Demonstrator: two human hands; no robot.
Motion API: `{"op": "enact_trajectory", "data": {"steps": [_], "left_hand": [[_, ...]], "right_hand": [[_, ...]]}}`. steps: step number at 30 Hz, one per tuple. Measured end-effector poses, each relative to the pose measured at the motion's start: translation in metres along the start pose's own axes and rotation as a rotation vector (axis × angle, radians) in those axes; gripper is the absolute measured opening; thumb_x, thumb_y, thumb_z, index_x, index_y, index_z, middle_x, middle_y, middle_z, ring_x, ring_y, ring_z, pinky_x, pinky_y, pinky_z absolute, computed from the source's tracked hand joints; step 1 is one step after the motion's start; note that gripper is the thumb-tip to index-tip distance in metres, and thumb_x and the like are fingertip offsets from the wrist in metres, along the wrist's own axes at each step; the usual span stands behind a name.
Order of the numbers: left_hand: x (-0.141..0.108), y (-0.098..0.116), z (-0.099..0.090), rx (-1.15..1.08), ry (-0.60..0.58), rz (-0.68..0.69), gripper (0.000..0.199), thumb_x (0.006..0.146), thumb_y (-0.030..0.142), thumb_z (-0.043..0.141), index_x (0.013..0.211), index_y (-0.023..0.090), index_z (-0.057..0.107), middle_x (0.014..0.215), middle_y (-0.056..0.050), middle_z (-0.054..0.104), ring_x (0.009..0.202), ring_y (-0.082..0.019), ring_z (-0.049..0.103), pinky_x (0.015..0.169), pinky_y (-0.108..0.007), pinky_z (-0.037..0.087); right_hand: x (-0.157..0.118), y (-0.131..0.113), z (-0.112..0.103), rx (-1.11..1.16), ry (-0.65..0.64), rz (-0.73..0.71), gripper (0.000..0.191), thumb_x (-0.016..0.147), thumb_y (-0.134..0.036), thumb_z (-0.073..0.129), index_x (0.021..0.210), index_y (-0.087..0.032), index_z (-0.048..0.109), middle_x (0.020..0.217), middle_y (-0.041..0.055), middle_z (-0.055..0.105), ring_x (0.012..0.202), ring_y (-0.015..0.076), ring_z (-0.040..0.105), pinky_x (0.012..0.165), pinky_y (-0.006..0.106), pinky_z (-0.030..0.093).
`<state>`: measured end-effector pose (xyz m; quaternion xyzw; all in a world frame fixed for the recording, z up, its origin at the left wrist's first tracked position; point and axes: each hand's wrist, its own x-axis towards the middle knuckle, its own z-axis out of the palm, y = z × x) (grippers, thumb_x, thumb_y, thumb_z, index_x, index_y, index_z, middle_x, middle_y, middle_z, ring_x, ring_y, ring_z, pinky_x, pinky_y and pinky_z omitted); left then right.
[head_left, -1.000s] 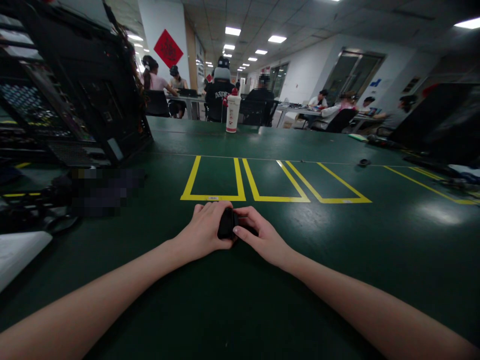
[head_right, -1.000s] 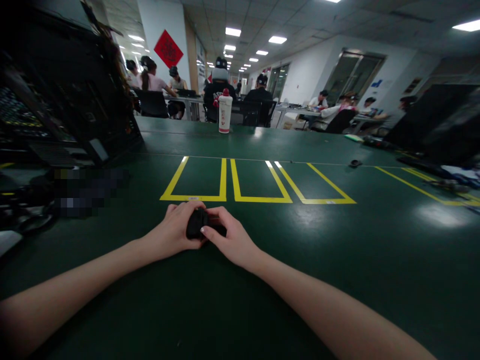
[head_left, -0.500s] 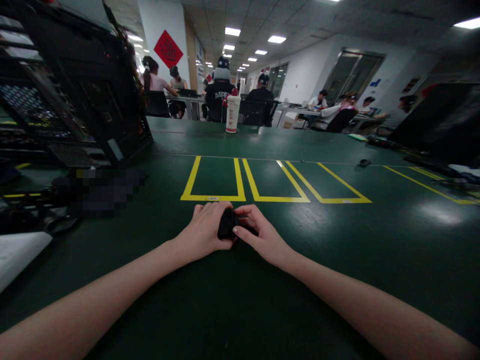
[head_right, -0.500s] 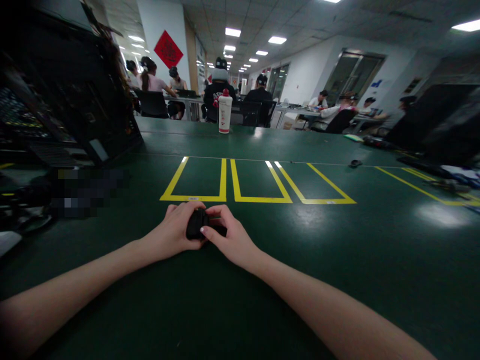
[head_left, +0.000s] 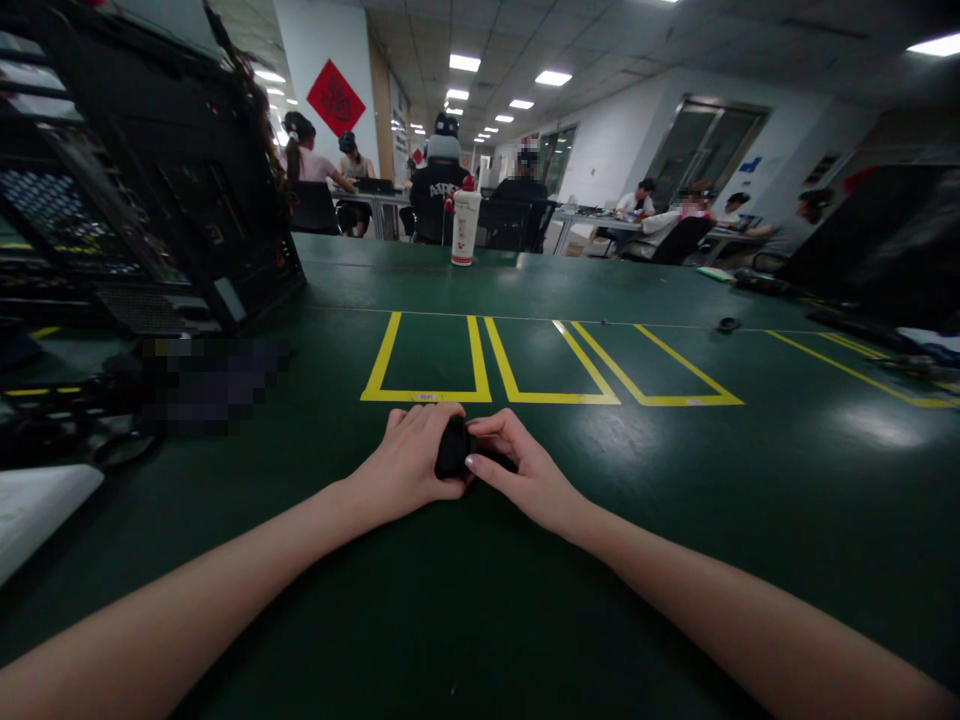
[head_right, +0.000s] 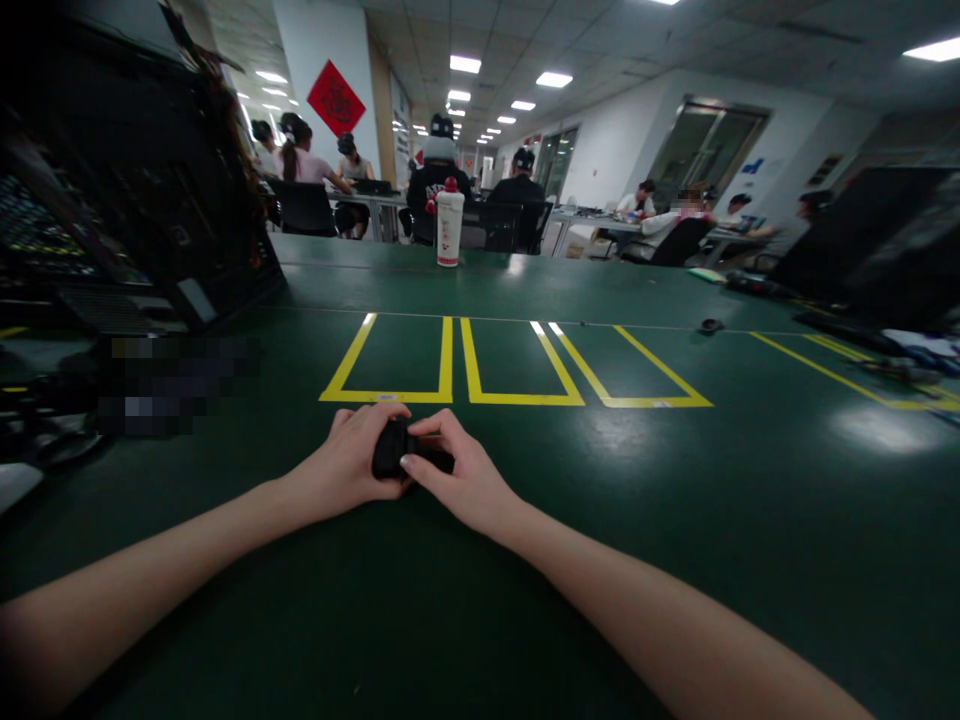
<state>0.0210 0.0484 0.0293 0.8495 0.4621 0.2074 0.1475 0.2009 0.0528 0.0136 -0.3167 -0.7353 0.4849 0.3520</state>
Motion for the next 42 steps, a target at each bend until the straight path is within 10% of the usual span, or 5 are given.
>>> {"op": "enact_trajectory", "data": {"steps": [42], "left_hand": [[-0.0003,-0.0012,0.0009,-0.020,0.009,0.002,0.050,0.069,0.036,0.061,0.111,0.021,0.038,0.108,-0.006,0.051,0.100,-0.025,0.048,0.084,-0.042,0.034]], "right_hand": [[0.0000,-0.0008,0.0007,0.027,0.010,0.011,0.019,0.081,-0.021,0.051,0.098,-0.022,0.045,0.103,0.0028,0.050,0.102,0.0172,0.051,0.090,0.040,0.043]]}}
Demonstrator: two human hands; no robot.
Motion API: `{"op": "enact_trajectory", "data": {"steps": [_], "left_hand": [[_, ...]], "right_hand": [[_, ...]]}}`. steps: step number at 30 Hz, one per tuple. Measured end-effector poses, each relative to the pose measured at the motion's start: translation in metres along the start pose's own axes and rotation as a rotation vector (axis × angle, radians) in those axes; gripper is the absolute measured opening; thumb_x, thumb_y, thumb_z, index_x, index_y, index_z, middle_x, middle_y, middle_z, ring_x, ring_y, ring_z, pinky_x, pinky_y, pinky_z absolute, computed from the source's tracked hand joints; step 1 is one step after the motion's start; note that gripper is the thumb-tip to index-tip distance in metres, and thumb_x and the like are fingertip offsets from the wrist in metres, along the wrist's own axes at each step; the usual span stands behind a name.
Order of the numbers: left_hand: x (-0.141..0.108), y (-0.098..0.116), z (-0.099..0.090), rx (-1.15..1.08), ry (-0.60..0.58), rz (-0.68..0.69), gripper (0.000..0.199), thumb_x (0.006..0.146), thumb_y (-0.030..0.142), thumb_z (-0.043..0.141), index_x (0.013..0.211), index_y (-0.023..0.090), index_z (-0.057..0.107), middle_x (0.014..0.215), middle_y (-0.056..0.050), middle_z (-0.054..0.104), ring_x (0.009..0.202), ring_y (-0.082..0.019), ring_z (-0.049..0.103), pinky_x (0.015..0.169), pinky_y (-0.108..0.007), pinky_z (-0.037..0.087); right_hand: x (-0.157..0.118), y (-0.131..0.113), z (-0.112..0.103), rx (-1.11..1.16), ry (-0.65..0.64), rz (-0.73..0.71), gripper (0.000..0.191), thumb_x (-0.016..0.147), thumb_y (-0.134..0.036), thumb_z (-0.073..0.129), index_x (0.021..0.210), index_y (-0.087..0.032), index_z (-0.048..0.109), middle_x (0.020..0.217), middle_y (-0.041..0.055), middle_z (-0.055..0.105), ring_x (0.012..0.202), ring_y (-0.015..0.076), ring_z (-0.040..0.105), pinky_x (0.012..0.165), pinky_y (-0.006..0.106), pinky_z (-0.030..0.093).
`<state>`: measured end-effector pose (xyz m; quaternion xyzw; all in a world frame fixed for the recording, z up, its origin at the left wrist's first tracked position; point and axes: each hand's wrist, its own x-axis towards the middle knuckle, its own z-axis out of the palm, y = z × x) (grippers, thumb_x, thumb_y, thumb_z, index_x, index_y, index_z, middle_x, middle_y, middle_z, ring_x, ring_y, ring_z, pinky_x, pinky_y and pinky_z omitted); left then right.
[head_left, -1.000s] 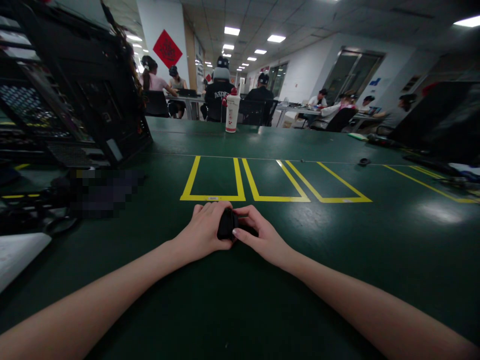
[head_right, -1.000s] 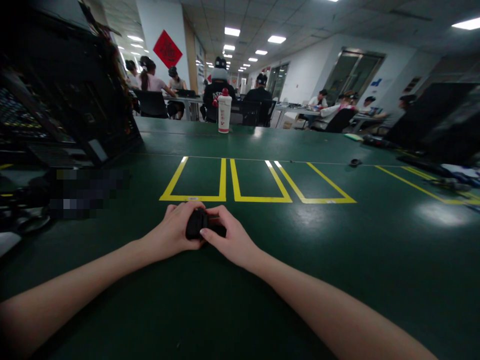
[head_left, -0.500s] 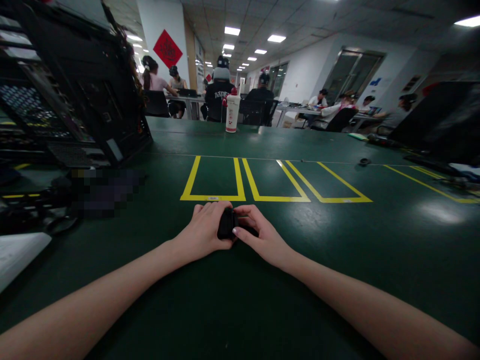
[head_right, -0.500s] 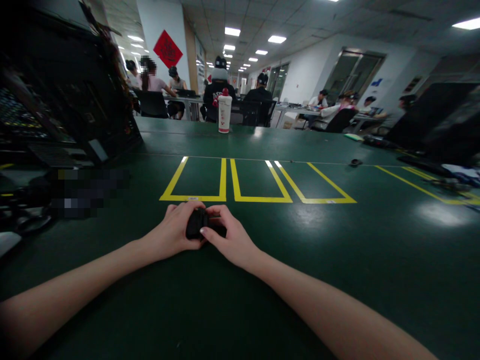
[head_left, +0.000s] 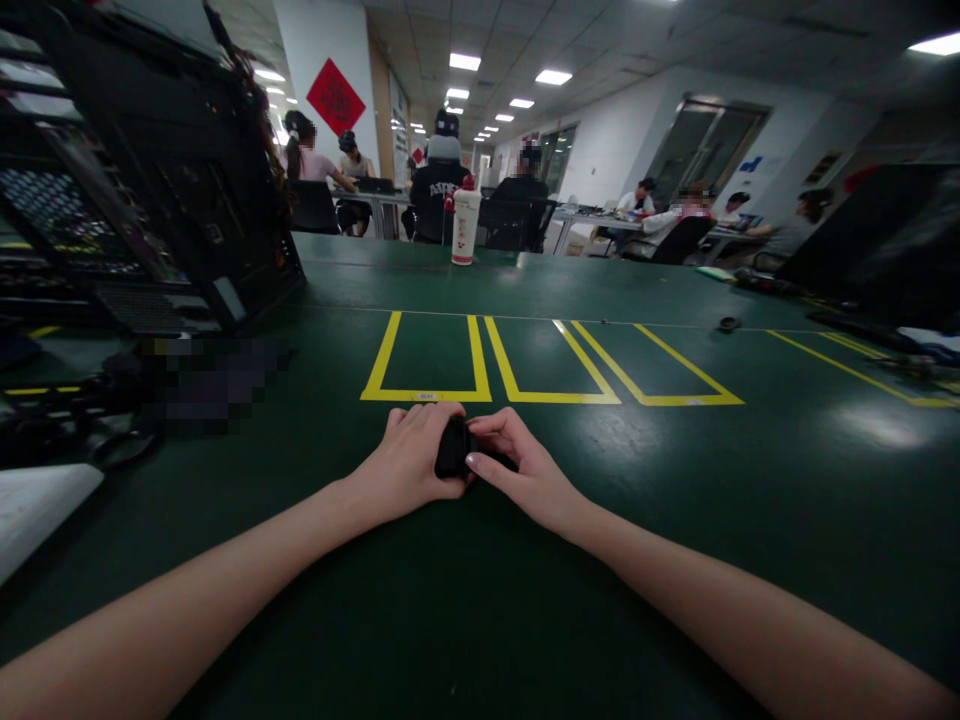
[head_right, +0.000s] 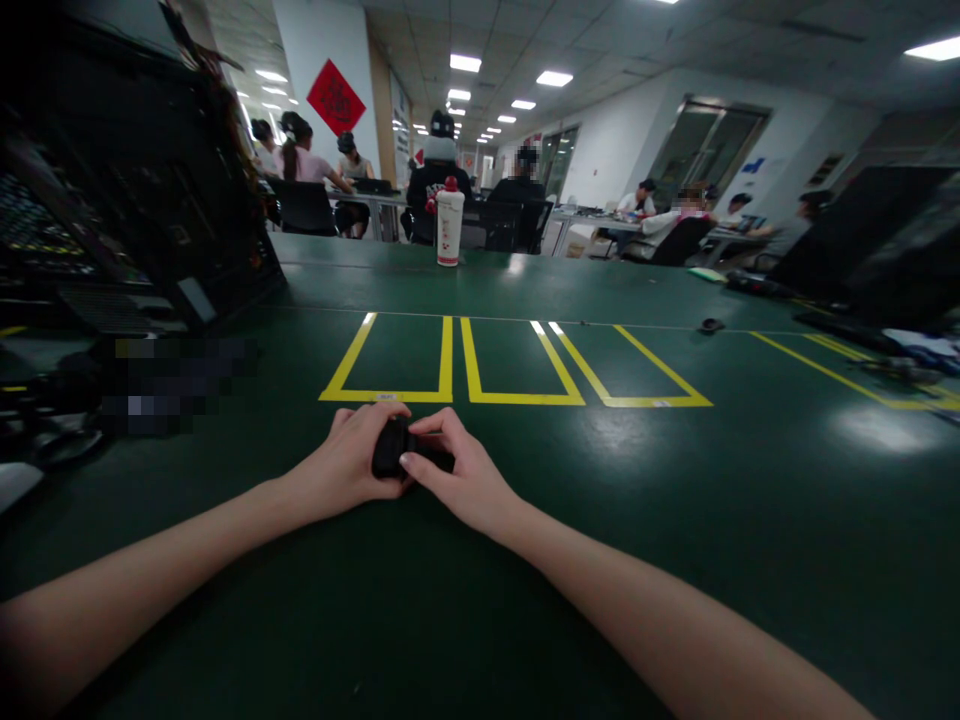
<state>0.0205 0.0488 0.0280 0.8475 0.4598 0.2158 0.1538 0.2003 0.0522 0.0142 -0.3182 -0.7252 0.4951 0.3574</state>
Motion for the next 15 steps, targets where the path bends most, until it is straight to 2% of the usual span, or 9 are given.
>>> {"op": "enact_trajectory", "data": {"steps": [5,10,15], "left_hand": [[-0.0002,-0.0003,0.0008,0.012,0.010,-0.008,0.051,0.069,0.036,0.061,0.112,0.021,0.038,0.107,-0.006,0.051,0.101,-0.026,0.048,0.084,-0.043,0.034],[-0.0005,-0.0011,0.0013,-0.007,-0.001,-0.013,0.053,0.069,0.036,0.061,0.114,0.023,0.037,0.111,-0.006,0.050,0.103,-0.026,0.047,0.086,-0.044,0.033],[-0.0007,-0.0005,0.0004,-0.012,-0.004,-0.009,0.051,0.069,0.035,0.061,0.112,0.023,0.037,0.110,-0.006,0.051,0.103,-0.026,0.047,0.086,-0.044,0.033]], "right_hand": [[0.0011,0.0010,0.0001,-0.017,0.007,0.005,0.022,0.080,-0.019,0.051,0.100,-0.023,0.044,0.104,0.0031,0.050,0.104,0.0175,0.050,0.092,0.040,0.042],[0.0015,0.0002,-0.0002,-0.045,-0.003,0.029,0.034,0.080,-0.021,0.051,0.113,-0.022,0.041,0.116,0.0065,0.047,0.110,0.0193,0.046,0.094,0.042,0.039],[0.0013,0.0011,-0.0002,-0.054,-0.009,0.038,0.029,0.081,-0.024,0.050,0.109,-0.021,0.044,0.111,0.0061,0.050,0.106,0.0192,0.049,0.093,0.042,0.040]]}}
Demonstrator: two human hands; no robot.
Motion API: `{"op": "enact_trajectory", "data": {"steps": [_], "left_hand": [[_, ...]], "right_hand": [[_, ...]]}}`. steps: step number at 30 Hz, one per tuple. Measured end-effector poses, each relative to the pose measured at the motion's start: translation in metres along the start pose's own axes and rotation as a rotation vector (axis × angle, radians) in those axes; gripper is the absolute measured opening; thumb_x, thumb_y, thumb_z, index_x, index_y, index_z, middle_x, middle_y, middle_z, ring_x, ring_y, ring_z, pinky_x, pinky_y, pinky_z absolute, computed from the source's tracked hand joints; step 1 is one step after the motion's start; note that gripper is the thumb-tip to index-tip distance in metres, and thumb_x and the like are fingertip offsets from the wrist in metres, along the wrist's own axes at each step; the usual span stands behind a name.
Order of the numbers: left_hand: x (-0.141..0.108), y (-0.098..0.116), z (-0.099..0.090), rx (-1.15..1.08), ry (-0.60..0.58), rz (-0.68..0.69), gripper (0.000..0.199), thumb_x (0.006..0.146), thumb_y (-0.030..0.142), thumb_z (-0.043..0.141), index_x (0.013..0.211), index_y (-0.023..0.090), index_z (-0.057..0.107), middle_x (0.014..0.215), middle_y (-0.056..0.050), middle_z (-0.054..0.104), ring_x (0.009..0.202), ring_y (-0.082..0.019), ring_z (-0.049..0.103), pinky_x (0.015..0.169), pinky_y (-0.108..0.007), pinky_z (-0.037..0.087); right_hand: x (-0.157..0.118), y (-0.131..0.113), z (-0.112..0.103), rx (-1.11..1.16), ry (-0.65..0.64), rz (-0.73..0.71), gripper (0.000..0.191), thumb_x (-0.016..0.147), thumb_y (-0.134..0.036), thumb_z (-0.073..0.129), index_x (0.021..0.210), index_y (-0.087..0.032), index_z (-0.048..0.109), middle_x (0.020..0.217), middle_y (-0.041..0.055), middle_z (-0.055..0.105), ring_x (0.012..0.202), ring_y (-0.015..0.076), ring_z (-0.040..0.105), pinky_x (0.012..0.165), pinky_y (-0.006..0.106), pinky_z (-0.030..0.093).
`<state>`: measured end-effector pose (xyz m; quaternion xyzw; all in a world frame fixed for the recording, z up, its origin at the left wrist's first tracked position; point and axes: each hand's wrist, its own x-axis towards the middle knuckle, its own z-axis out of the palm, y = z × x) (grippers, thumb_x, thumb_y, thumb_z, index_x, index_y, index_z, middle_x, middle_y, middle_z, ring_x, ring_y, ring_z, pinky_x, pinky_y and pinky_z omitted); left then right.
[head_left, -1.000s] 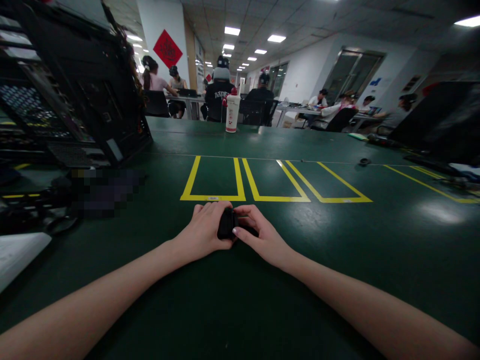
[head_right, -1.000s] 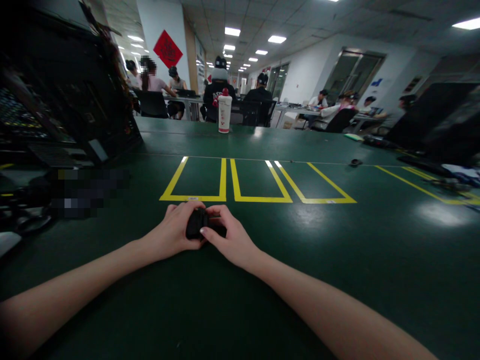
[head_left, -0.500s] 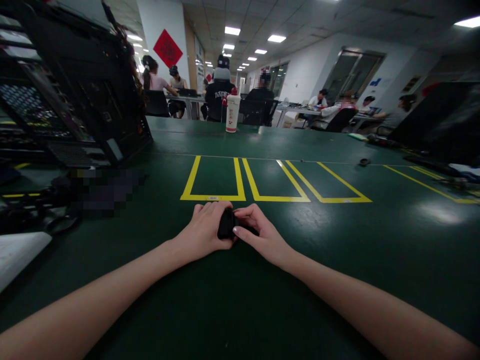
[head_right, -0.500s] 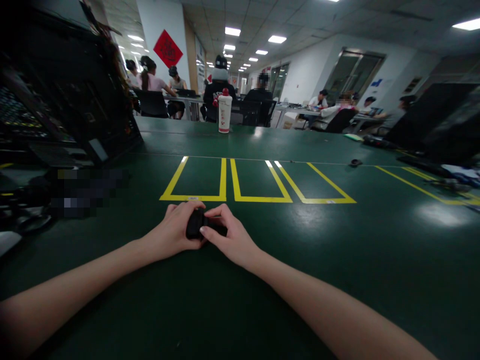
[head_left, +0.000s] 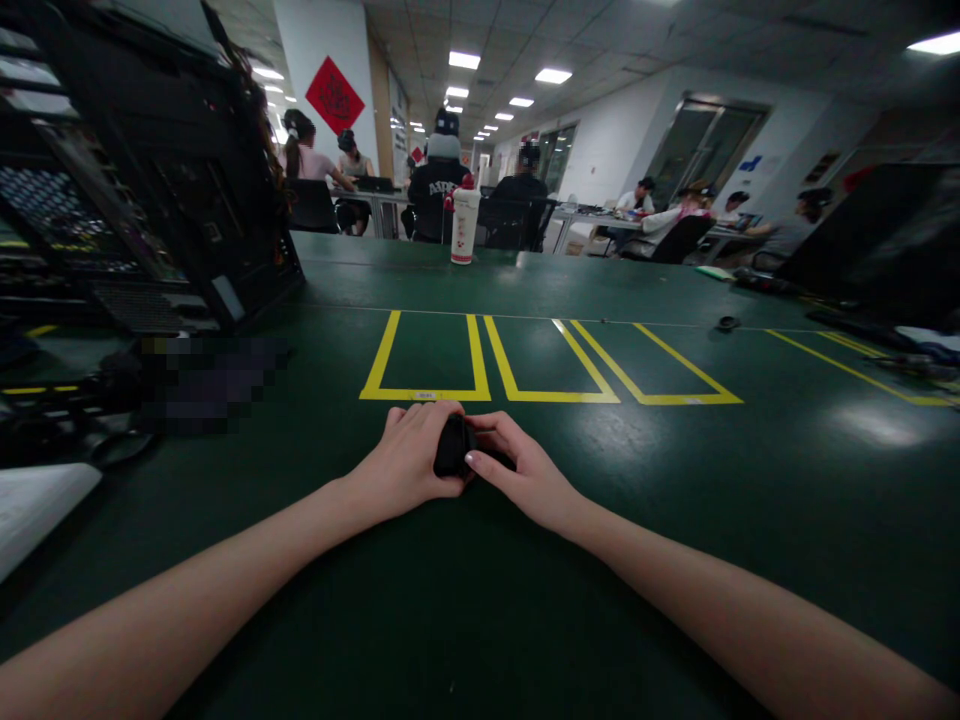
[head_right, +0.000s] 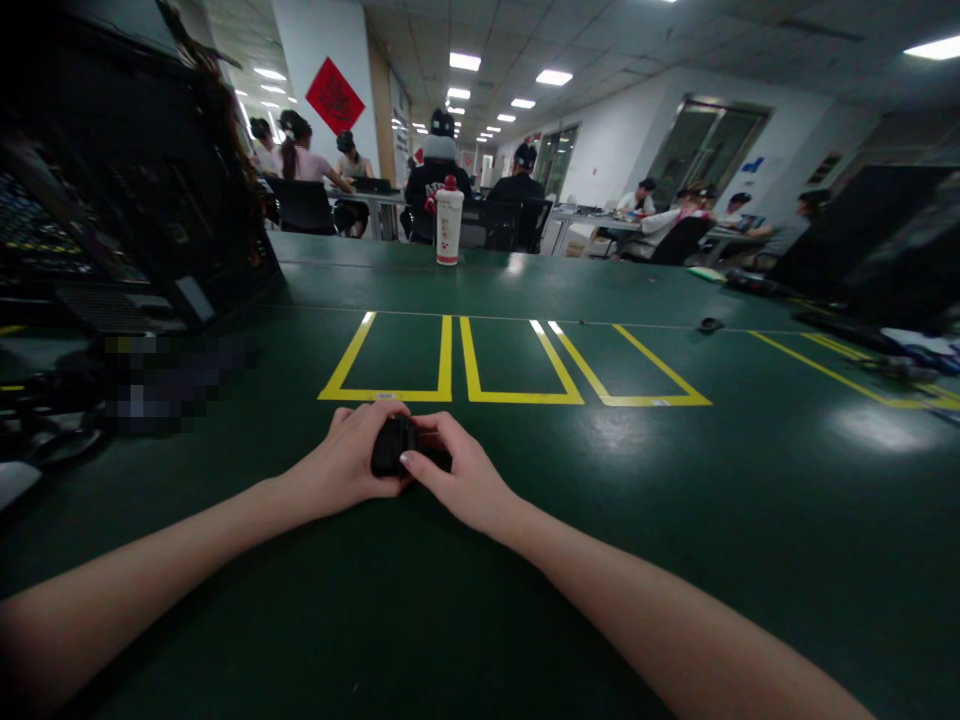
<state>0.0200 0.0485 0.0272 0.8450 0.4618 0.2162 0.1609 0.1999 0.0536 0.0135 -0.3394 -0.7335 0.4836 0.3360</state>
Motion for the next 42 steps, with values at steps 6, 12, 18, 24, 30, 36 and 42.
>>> {"op": "enact_trajectory", "data": {"steps": [6,12,18,24,30,36,42], "left_hand": [[-0.0001,0.0013,-0.0017,0.015,0.002,0.003,0.053,0.068,0.035,0.062,0.112,0.021,0.037,0.109,-0.006,0.051,0.102,-0.026,0.047,0.085,-0.043,0.033],[-0.0001,0.0009,-0.0016,0.016,-0.001,0.014,0.051,0.070,0.035,0.060,0.112,0.021,0.036,0.108,-0.006,0.051,0.101,-0.025,0.048,0.084,-0.042,0.034],[0.0013,-0.0003,0.0006,0.023,-0.005,-0.013,0.053,0.068,0.036,0.062,0.112,0.021,0.037,0.110,-0.007,0.050,0.102,-0.026,0.047,0.085,-0.043,0.034],[0.0002,0.0000,-0.0006,0.016,-0.004,0.004,0.052,0.068,0.035,0.062,0.112,0.022,0.037,0.109,-0.006,0.050,0.102,-0.025,0.047,0.086,-0.043,0.033],[0.0000,0.0011,-0.0009,0.026,-0.008,-0.003,0.053,0.068,0.034,0.063,0.112,0.021,0.037,0.109,-0.006,0.050,0.102,-0.025,0.047,0.085,-0.041,0.034],[0.0001,0.0004,0.0007,0.015,-0.007,-0.005,0.051,0.069,0.035,0.062,0.112,0.022,0.038,0.110,-0.006,0.050,0.102,-0.025,0.047,0.085,-0.042,0.034],[-0.0004,-0.0021,0.0014,0.008,-0.008,0.000,0.054,0.069,0.035,0.062,0.114,0.022,0.036,0.112,-0.006,0.049,0.103,-0.025,0.047,0.086,-0.043,0.034]], "right_hand": [[-0.0010,-0.0006,-0.0002,0.036,0.001,-0.038,0.026,0.078,-0.018,0.053,0.102,-0.023,0.044,0.105,0.0030,0.051,0.102,0.0177,0.052,0.088,0.039,0.044],[-0.0008,-0.0006,0.0001,0.062,0.010,-0.034,0.019,0.081,-0.023,0.051,0.098,-0.023,0.045,0.102,0.0027,0.051,0.101,0.0171,0.052,0.087,0.038,0.045],[0.0009,0.0017,0.0001,0.017,0.012,-0.012,0.029,0.080,-0.021,0.051,0.108,-0.022,0.043,0.111,0.0056,0.049,0.107,0.0182,0.049,0.093,0.040,0.040],[0.0010,-0.0004,-0.0006,0.000,-0.014,-0.022,0.026,0.080,-0.021,0.051,0.106,-0.022,0.044,0.107,0.0044,0.051,0.104,0.0174,0.050,0.093,0.039,0.040],[-0.0006,-0.0013,-0.0009,0.023,-0.007,-0.035,0.024,0.079,-0.019,0.054,0.100,-0.023,0.044,0.102,0.0021,0.051,0.100,0.0167,0.052,0.089,0.038,0.043],[-0.0005,-0.0010,-0.0005,0.016,0.006,-0.031,0.024,0.080,-0.021,0.052,0.101,-0.023,0.043,0.104,0.0032,0.050,0.102,0.0176,0.051,0.090,0.040,0.043],[-0.0004,-0.0022,-0.0012,-0.013,-0.011,-0.026,0.034,0.081,-0.021,0.051,0.113,-0.023,0.040,0.114,0.0053,0.048,0.109,0.0184,0.047,0.095,0.041,0.039]]}}
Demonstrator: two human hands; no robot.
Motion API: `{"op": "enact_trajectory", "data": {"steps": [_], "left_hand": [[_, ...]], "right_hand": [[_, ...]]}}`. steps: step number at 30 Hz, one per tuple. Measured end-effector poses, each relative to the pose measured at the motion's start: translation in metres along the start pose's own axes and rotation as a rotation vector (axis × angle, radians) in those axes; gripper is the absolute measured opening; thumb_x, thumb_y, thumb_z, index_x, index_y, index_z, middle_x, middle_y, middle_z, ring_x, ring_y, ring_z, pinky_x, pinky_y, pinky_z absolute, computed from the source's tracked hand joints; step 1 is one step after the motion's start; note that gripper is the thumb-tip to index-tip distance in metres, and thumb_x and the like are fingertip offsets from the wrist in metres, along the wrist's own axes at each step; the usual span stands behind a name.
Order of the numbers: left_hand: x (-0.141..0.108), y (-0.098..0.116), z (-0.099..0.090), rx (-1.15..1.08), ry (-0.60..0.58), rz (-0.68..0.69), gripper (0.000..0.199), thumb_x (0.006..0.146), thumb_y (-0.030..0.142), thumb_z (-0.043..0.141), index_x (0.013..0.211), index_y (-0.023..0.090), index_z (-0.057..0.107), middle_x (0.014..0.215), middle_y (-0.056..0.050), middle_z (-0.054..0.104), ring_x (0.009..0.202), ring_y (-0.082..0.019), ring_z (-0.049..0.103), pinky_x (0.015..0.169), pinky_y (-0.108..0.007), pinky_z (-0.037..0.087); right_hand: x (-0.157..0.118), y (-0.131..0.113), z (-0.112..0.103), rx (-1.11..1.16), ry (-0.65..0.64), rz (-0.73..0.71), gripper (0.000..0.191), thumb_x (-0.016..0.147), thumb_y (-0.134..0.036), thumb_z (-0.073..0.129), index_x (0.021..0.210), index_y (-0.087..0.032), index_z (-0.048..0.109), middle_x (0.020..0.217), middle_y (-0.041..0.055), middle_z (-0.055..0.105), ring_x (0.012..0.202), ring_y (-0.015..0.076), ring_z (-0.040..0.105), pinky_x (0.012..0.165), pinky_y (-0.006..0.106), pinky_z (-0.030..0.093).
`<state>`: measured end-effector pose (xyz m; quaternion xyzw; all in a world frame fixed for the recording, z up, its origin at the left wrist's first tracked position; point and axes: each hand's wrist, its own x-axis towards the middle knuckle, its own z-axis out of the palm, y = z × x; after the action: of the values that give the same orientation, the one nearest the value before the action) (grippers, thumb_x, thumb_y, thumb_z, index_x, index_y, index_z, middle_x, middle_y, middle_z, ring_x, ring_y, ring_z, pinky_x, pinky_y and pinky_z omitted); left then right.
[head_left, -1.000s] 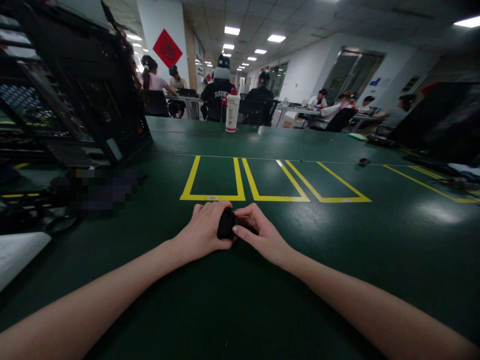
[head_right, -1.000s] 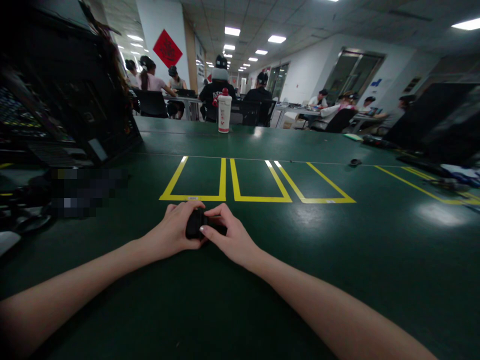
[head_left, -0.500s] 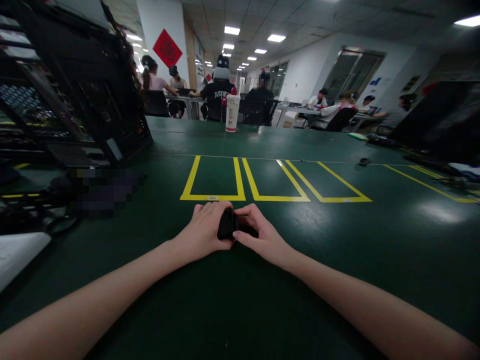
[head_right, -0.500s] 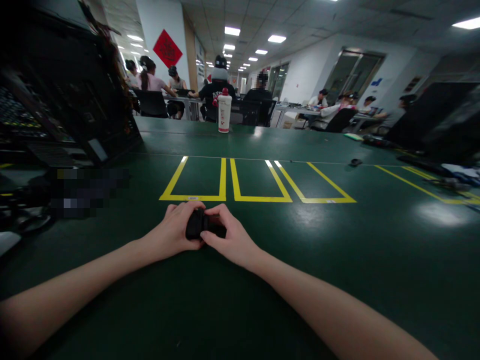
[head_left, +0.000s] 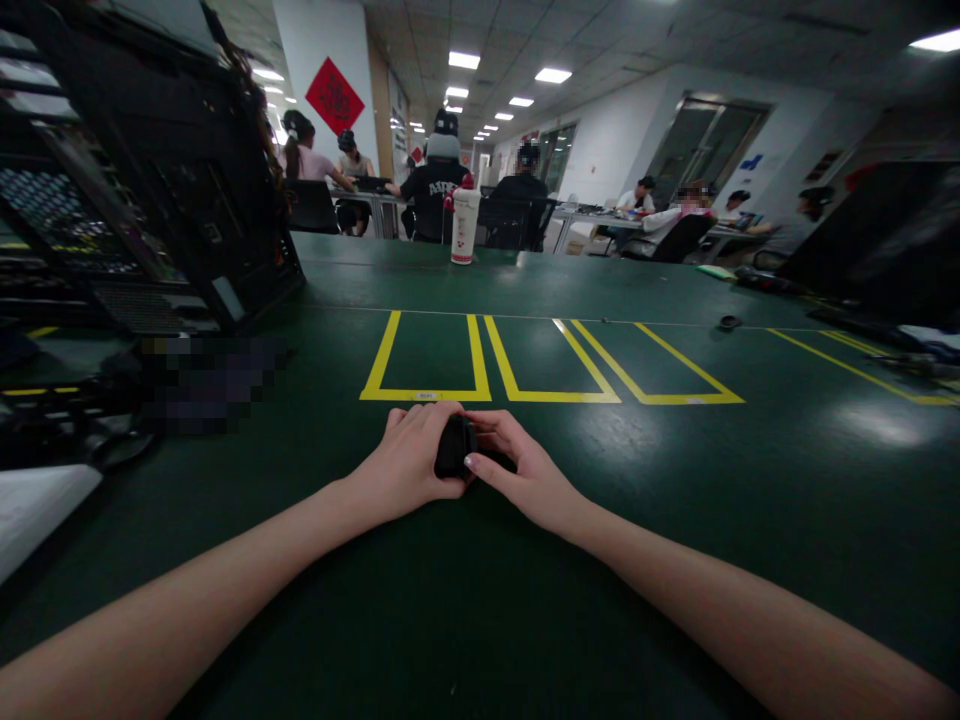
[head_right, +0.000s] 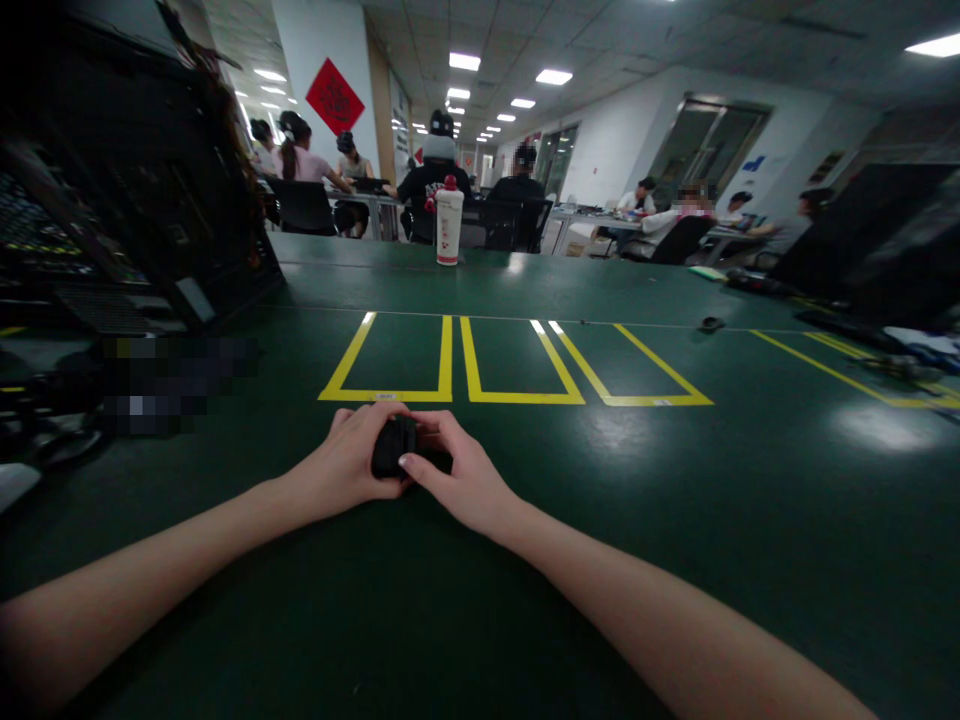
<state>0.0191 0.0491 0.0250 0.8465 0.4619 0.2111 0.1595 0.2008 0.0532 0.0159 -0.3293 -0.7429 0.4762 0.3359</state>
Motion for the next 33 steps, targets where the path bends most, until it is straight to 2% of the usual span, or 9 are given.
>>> {"op": "enact_trajectory", "data": {"steps": [8,12,22,33], "left_hand": [[0.0012,0.0022,-0.0009,0.045,0.016,0.006,0.053,0.067,0.033,0.063,0.111,0.021,0.037,0.107,-0.006,0.051,0.101,-0.025,0.048,0.084,-0.042,0.034],[-0.0007,0.0022,-0.0023,0.041,0.010,0.001,0.051,0.069,0.035,0.061,0.111,0.021,0.036,0.107,-0.006,0.050,0.100,-0.025,0.048,0.083,-0.041,0.034],[-0.0047,0.0001,-0.0022,0.028,0.011,-0.027,0.052,0.069,0.037,0.061,0.113,0.023,0.036,0.110,-0.005,0.050,0.103,-0.025,0.047,0.084,-0.042,0.035],[-0.0040,0.0007,-0.0040,0.013,0.011,-0.017,0.051,0.069,0.036,0.060,0.112,0.022,0.037,0.108,-0.006,0.051,0.100,-0.025,0.048,0.084,-0.042,0.035]], "right_hand": [[0.0005,0.0034,0.0006,0.014,0.001,-0.020,0.025,0.079,-0.020,0.054,0.102,-0.023,0.044,0.102,0.0025,0.052,0.100,0.0175,0.053,0.088,0.040,0.043],[0.0005,0.0034,0.0016,0.040,0.002,-0.047,0.022,0.080,-0.020,0.052,0.101,-0.023,0.045,0.102,0.0022,0.051,0.101,0.0164,0.053,0.089,0.038,0.044],[0.0005,0.0004,0.0009,-0.054,-0.027,-0.015,0.038,0.080,-0.020,0.051,0.116,-0.025,0.039,0.116,0.0048,0.047,0.107,0.0182,0.049,0.093,0.041,0.041],[0.0002,0.0010,0.0017,0.001,-0.012,-0.059,0.024,0.080,-0.019,0.053,0.102,-0.024,0.045,0.106,0.0023,0.049,0.102,0.0161,0.051,0.092,0.039,0.043]]}}
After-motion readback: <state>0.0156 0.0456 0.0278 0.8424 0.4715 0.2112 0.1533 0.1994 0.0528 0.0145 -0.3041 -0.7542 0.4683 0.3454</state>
